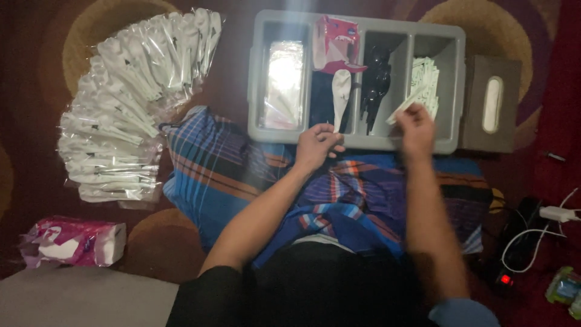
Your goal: Wrapping plastic forks and spoons in paper napkins and organizing them in a tray
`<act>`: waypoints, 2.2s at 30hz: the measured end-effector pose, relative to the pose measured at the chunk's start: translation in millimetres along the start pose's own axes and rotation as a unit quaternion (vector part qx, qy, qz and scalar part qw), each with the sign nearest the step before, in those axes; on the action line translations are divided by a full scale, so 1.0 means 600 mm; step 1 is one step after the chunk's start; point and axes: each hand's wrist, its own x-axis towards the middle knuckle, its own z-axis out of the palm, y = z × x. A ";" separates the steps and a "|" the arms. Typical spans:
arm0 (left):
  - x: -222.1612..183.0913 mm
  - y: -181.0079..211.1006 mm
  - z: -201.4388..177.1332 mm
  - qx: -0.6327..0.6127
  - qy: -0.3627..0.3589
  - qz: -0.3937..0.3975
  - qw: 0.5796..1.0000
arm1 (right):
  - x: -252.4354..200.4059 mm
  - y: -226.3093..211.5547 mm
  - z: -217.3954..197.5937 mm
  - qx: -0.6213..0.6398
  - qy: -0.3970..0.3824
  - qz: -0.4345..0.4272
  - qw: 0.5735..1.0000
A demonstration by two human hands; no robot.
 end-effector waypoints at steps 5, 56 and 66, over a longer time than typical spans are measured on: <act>0.006 -0.010 0.000 -0.012 -0.007 -0.012 1.000 | -0.077 0.033 0.073 0.027 -0.007 0.013 1.000; 0.006 -0.014 0.010 0.043 -0.040 0.014 0.998 | -0.010 0.127 0.091 0.105 -0.181 0.047 0.977; -0.007 0.018 0.019 0.090 -0.051 -0.003 0.995 | -0.010 0.121 0.090 0.076 -0.182 0.030 0.980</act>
